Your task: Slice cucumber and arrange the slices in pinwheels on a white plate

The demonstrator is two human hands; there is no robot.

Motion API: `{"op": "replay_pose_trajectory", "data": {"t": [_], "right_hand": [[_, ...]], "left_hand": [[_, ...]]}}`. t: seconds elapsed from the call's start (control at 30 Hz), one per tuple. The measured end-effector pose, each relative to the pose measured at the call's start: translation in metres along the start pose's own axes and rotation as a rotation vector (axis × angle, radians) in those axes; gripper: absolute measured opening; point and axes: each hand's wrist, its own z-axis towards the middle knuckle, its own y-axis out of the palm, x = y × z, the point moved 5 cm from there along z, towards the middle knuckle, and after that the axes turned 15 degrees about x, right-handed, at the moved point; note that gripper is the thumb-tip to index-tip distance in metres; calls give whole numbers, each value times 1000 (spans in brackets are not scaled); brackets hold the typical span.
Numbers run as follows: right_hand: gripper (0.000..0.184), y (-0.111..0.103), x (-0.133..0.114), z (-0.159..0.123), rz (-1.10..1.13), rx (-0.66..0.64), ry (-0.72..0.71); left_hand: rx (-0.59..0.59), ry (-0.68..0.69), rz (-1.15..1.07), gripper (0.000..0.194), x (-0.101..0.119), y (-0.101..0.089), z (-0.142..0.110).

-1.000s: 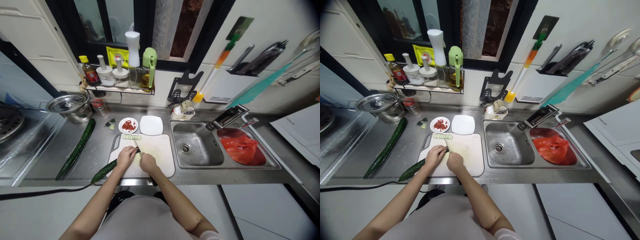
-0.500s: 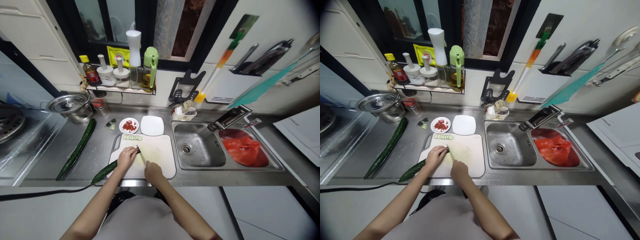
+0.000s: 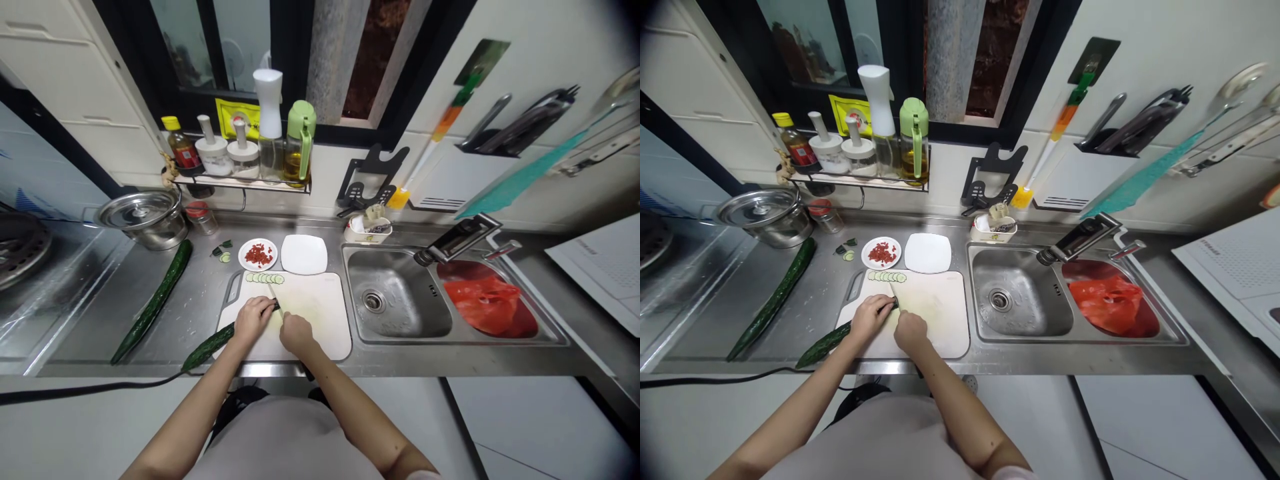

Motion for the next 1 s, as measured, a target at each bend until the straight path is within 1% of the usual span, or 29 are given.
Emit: {"op": "replay_pose_trajectory", "data": {"t": [0.2, 0.4, 0.57, 0.8, 0.9, 1.0], "right_hand": [[28, 6, -1, 4, 11, 27, 22], [29, 2, -2, 3, 18, 20, 20], [29, -1, 3, -9, 4, -21, 28], [30, 4, 18, -35, -35, -19, 33], [29, 6, 19, -36, -39, -4, 38], [28, 7, 16, -33, -35, 12, 41]], "left_hand": [[-2, -3, -2, 25, -1, 0, 0], [14, -22, -17, 25, 0, 0, 0], [9, -34, -9, 25, 2, -2, 0], [14, -39, -10, 26, 2, 0, -1], [21, -51, -21, 25, 2, 0, -1], [26, -59, -33, 25, 2, 0, -1]]}}
